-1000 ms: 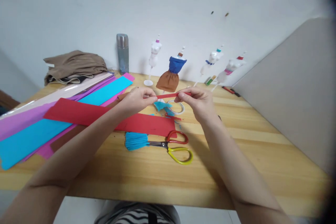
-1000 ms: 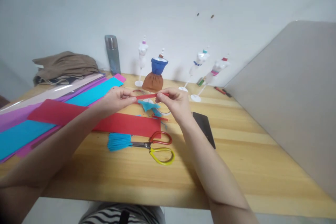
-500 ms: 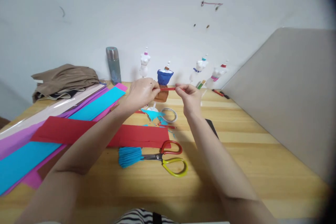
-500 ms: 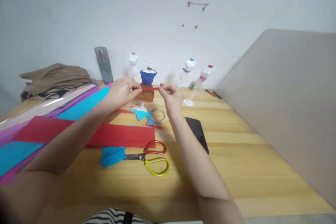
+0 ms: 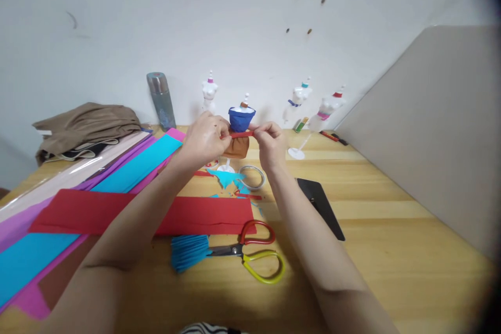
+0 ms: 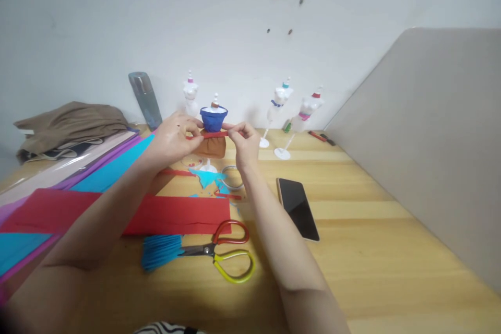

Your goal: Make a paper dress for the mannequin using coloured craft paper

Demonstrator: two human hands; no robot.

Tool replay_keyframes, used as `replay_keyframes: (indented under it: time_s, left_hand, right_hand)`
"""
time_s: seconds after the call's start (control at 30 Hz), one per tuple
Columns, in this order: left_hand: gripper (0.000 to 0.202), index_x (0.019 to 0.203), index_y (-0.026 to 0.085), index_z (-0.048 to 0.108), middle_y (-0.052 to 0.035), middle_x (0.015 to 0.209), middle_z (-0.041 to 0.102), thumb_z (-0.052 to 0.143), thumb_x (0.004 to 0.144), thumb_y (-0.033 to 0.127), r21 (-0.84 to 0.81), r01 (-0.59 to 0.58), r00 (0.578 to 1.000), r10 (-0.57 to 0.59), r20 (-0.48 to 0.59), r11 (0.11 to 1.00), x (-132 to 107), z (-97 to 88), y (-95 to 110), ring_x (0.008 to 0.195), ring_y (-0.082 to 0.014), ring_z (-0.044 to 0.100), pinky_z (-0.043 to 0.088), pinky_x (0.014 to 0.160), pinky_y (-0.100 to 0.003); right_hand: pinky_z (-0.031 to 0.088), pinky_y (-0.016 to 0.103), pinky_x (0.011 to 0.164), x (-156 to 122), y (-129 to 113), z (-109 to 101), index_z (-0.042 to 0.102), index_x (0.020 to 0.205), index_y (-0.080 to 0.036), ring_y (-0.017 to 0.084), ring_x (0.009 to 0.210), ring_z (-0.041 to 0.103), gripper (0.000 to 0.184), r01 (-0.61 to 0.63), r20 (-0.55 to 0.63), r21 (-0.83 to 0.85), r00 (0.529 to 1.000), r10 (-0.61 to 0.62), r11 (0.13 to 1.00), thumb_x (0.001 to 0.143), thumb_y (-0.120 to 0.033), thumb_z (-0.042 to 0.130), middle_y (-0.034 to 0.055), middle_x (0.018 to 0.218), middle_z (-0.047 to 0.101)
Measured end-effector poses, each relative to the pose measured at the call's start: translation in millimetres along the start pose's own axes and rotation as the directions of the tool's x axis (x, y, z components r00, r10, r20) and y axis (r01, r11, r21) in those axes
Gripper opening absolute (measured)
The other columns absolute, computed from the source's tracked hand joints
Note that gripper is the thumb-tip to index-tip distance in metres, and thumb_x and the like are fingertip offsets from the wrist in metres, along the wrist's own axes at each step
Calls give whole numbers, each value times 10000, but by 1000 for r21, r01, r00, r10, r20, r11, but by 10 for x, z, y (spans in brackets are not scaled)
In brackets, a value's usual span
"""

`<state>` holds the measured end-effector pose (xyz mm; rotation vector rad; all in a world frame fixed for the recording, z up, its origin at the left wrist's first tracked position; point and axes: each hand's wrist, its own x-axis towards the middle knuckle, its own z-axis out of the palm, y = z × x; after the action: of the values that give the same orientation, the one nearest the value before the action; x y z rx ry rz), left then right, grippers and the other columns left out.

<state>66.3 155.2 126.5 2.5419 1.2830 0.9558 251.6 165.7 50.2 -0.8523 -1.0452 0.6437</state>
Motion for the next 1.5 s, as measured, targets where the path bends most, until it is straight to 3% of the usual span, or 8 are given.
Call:
replay_keyframes:
  time_s: [0.27,0.47,0.73,0.93,1.2,1.5]
  left_hand:
    - [124,615,185,636,-81,792,730,596,731,164,-152,15,1000,-15,4,988,39,15,-118,892,-228,671,521,778,-305]
    - [113,589,167,603,-77,797,743,559,690,144,-190,52,998,-44,48,980,104,-17,-131,800,-200,666,499,753,-302]
    - [125,524,162,548,-41,723,698,548,644,128,-389,115,993,-97,65,914,132,10,-212,696,-144,595,424,634,-268]
    - [119,521,165,551,-19,653,650,558,640,169,-429,128,992,-119,46,894,156,56,-230,659,-129,556,406,603,-259]
    - [141,501,168,515,3,601,565,566,628,199,-492,140,990,-121,71,859,169,63,-238,608,-106,486,375,589,-260]
    - [149,499,161,508,7,601,554,576,629,186,-506,161,987,-125,106,847,169,44,-278,617,-107,463,362,596,-259]
  right_hand:
    - [560,399,913,3,98,11,521,688,-262,203,868,730,160,4,45,-29,999,-2,1000,721,-301,672,-8,805,762]
    - [535,340,829,29,114,52,527,710,-250,172,821,688,187,10,19,-54,1000,-9,998,732,-325,696,-4,811,745]
    - [516,329,757,48,119,104,543,706,-254,162,737,607,201,19,36,-80,999,-16,997,733,-360,712,-24,701,647]
    - [479,316,688,63,84,98,548,704,-259,143,659,509,229,56,63,-109,997,-49,992,729,-392,733,-40,655,557]
    - [509,350,732,85,34,88,559,720,-265,169,703,570,278,78,147,-98,987,-63,992,722,-440,775,-24,686,593]
    - [505,345,664,72,-8,95,568,700,-268,171,682,583,257,43,168,-83,985,-29,996,683,-416,778,-20,680,628]
